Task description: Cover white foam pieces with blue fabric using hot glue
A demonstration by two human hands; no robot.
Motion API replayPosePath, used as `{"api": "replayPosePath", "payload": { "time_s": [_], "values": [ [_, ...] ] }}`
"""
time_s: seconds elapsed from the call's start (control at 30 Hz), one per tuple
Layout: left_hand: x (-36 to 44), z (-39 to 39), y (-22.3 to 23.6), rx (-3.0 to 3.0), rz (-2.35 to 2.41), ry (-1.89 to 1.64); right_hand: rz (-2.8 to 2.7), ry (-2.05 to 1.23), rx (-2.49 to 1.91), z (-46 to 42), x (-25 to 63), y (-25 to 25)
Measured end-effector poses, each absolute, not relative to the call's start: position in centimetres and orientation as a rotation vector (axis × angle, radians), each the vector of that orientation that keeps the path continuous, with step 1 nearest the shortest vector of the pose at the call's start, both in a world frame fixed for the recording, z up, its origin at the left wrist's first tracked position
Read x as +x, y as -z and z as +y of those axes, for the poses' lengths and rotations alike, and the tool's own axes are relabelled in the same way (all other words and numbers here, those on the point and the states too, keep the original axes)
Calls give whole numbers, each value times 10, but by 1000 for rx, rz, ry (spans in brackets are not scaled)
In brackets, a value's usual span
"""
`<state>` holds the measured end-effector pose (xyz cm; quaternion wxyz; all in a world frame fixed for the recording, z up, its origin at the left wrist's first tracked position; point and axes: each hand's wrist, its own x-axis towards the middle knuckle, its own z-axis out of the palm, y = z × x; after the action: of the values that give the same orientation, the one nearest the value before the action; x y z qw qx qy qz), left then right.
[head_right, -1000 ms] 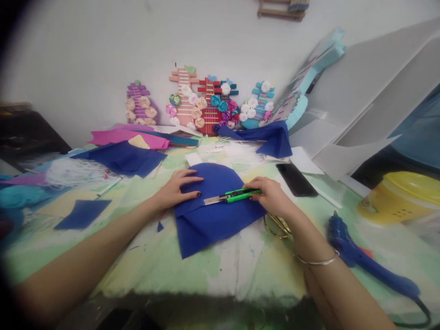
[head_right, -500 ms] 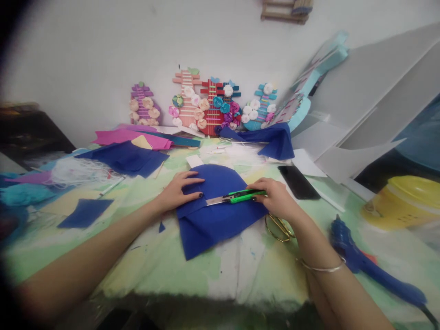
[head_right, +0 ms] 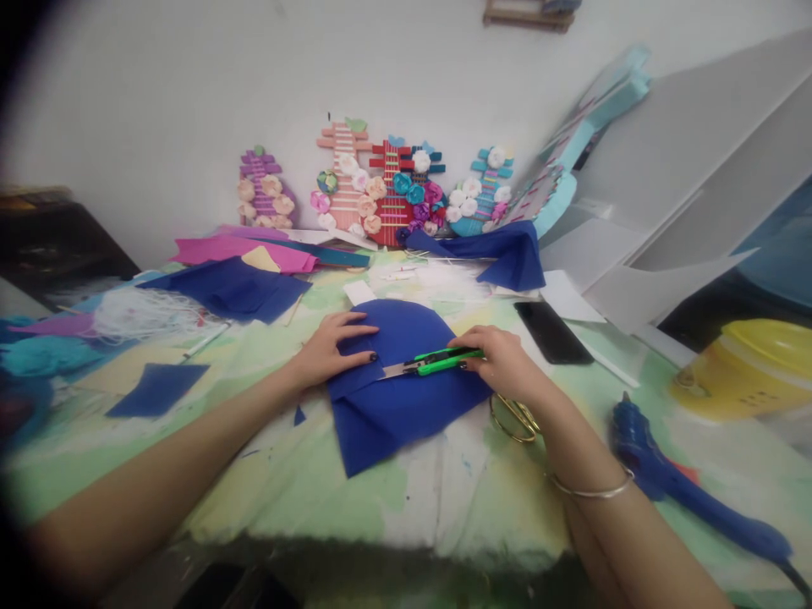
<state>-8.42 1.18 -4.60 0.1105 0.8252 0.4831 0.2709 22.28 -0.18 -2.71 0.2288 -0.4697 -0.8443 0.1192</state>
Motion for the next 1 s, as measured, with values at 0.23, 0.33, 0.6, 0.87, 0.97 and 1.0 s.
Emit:
{"api": "replayPosePath", "payload": {
  "time_s": [0.23, 0.33, 0.6, 0.87, 0.97, 1.0],
  "values": [
    [-84, 12, 49, 2434, 1398, -807, -2345, -297, -1326, -5, 232, 21],
    [-84, 12, 50, 2426, 1391, -811, -2322, -309, -1328, -6, 235, 20],
    [-81, 11, 47, 2403, 1411, -814, -2349, -313, -1303, -5, 227, 22],
    [-82, 12, 48, 2404, 1398, -824, -2350, -309, -1312, -7, 228, 21],
    [-82, 12, 49, 2400, 1394, -829, -2341, -331, -1322, -8, 231, 20],
    [-82, 12, 49, 2401, 1396, -833, -2332, -340, -1322, -8, 231, 20]
  ]
}}
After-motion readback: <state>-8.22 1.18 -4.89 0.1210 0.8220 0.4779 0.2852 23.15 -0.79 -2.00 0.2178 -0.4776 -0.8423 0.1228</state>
